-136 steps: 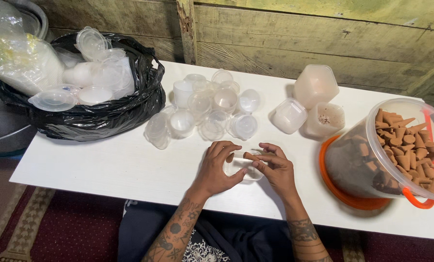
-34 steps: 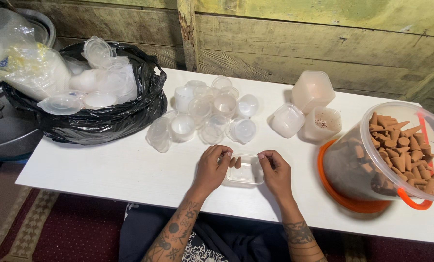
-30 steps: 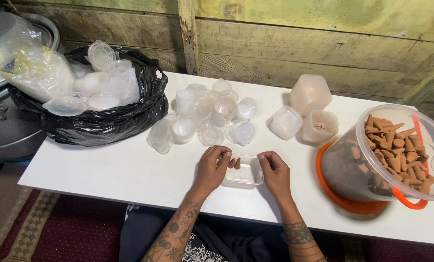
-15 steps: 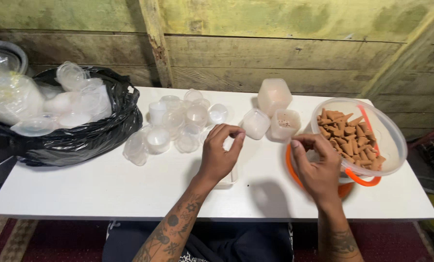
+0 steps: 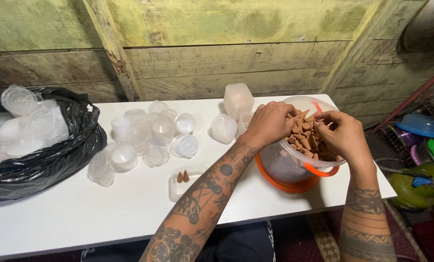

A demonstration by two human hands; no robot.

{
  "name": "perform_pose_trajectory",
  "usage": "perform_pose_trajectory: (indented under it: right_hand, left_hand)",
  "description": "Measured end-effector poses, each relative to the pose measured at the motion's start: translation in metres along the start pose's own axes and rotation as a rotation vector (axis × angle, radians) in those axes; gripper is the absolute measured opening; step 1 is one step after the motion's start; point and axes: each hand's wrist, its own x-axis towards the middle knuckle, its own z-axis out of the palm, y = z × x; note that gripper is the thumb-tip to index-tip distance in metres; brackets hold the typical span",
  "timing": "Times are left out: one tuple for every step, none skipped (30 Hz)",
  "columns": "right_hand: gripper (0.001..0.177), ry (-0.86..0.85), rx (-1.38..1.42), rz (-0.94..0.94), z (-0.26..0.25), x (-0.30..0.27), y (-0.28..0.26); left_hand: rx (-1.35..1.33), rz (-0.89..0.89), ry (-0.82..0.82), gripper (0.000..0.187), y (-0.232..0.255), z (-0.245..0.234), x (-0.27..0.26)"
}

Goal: The person takes small brown cone-shaped items from a large bucket and places them into small clear plastic containers on a table.

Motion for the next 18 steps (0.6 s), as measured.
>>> perform_pose_trajectory:
  right_hand:
    - [0.028, 0.000, 0.000, 0.007, -0.001, 0.001, -0.004]
    - [0.028, -0.044, -0.027, 0.011, -0.002, 0.002, -0.007]
    - [0.027, -0.088, -0.053, 0.012, -0.001, 0.003, -0.011]
    - [0.027, -0.090, -0.052, 0.018, -0.001, 0.004, -0.010]
    - [0.033, -0.128, -0.103, 0.000, 0.000, 0.005, -0.010]
    - [0.039, -0.165, -0.155, -0.019, 0.002, 0.007, -0.010]
    - [0.039, -0.170, -0.152, -0.016, 0.002, 0.009, -0.008]
    - [0.039, -0.190, -0.199, -0.074, 0.003, 0.012, -0.007]
    - [0.041, -0.207, -0.246, -0.129, 0.004, 0.013, -0.004]
    - [0.041, -0.208, -0.243, -0.124, 0.006, 0.013, -0.005]
    - [0.037, -0.204, -0.266, -0.123, 0.005, 0.014, -0.006]
    - [0.033, -0.201, -0.289, -0.121, 0.005, 0.015, -0.008]
    - [0.033, -0.200, -0.287, -0.119, 0.007, 0.015, -0.008]
    - [0.033, -0.190, -0.314, -0.105, 0.008, 0.014, -0.009]
    - [0.033, -0.178, -0.343, -0.093, 0.010, 0.015, -0.010]
    - [0.033, -0.176, -0.342, -0.094, 0.009, 0.014, -0.013]
    - [0.035, -0.179, -0.360, -0.070, 0.009, 0.013, -0.015]
    - [0.036, -0.182, -0.379, -0.047, 0.009, 0.011, -0.018]
  left_hand:
    - [-0.003, 0.002, -0.007, 0.030, -0.001, 0.001, 0.005]
    - [0.043, -0.058, -0.046, 0.029, -0.001, 0.003, 0.011]
    - [0.091, -0.120, -0.084, 0.029, -0.003, 0.004, 0.015]
    - [0.089, -0.119, -0.090, 0.029, -0.004, 0.005, 0.017]
    - [0.106, -0.137, -0.102, 0.026, -0.006, 0.005, 0.018]
    - [0.122, -0.154, -0.114, 0.022, -0.009, 0.005, 0.019]
    - [0.124, -0.157, -0.119, 0.022, -0.010, 0.005, 0.021]
    - [0.152, -0.142, -0.134, 0.022, -0.011, 0.005, 0.021]
    - [0.180, -0.124, -0.148, 0.021, -0.012, 0.005, 0.022]
    - [0.181, -0.123, -0.155, 0.021, -0.012, 0.006, 0.022]
    - [0.202, -0.119, -0.166, 0.018, -0.011, 0.005, 0.022]
    - [0.222, -0.116, -0.178, 0.016, -0.010, 0.004, 0.023]
    - [0.224, -0.114, -0.180, 0.016, -0.010, 0.007, 0.023]
    - [0.227, -0.120, -0.172, 0.016, -0.011, 0.008, 0.022]
    - [0.231, -0.127, -0.162, 0.016, -0.011, 0.009, 0.021]
    - [0.232, -0.127, -0.161, 0.016, -0.012, 0.009, 0.021]
    - [0.211, -0.126, -0.147, 0.018, -0.012, 0.009, 0.021]
    - [0.189, -0.126, -0.133, 0.020, -0.012, 0.008, 0.020]
